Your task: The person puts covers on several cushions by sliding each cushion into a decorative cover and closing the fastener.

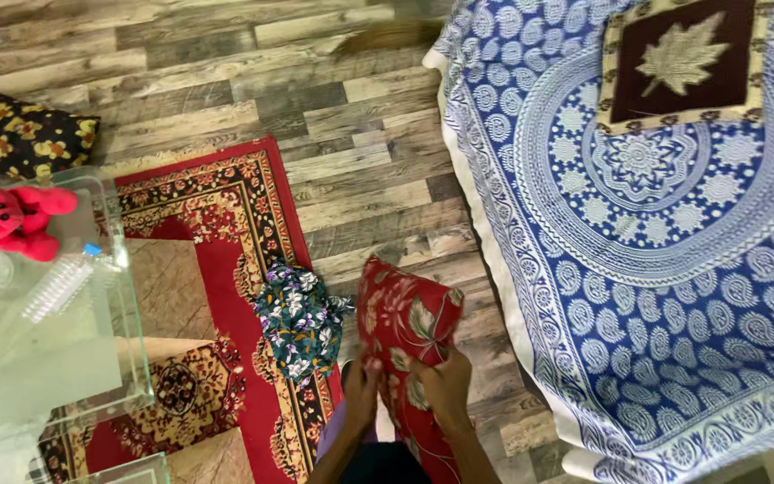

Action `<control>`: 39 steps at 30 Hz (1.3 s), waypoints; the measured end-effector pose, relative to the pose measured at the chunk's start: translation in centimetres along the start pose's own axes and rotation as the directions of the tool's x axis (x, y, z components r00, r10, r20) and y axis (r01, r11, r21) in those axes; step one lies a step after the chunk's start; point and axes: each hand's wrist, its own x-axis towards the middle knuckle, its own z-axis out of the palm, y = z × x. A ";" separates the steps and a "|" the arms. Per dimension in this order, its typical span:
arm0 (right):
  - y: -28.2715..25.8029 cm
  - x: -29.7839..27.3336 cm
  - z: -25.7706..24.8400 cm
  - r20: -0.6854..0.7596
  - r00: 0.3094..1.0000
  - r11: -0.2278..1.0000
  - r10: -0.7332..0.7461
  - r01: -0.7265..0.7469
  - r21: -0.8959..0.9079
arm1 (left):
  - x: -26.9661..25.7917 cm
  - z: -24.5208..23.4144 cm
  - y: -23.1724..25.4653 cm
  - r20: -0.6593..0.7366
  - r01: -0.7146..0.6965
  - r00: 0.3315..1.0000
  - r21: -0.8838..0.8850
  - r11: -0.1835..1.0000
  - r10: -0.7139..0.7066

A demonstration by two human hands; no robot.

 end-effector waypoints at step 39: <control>-12.5 -14.8 -6.5 0.124 0.806 0.727 -0.579 0.442 0.525 | -5.1 -7.5 11.6 -0.028 -0.550 0.709 0.604 0.577 0.705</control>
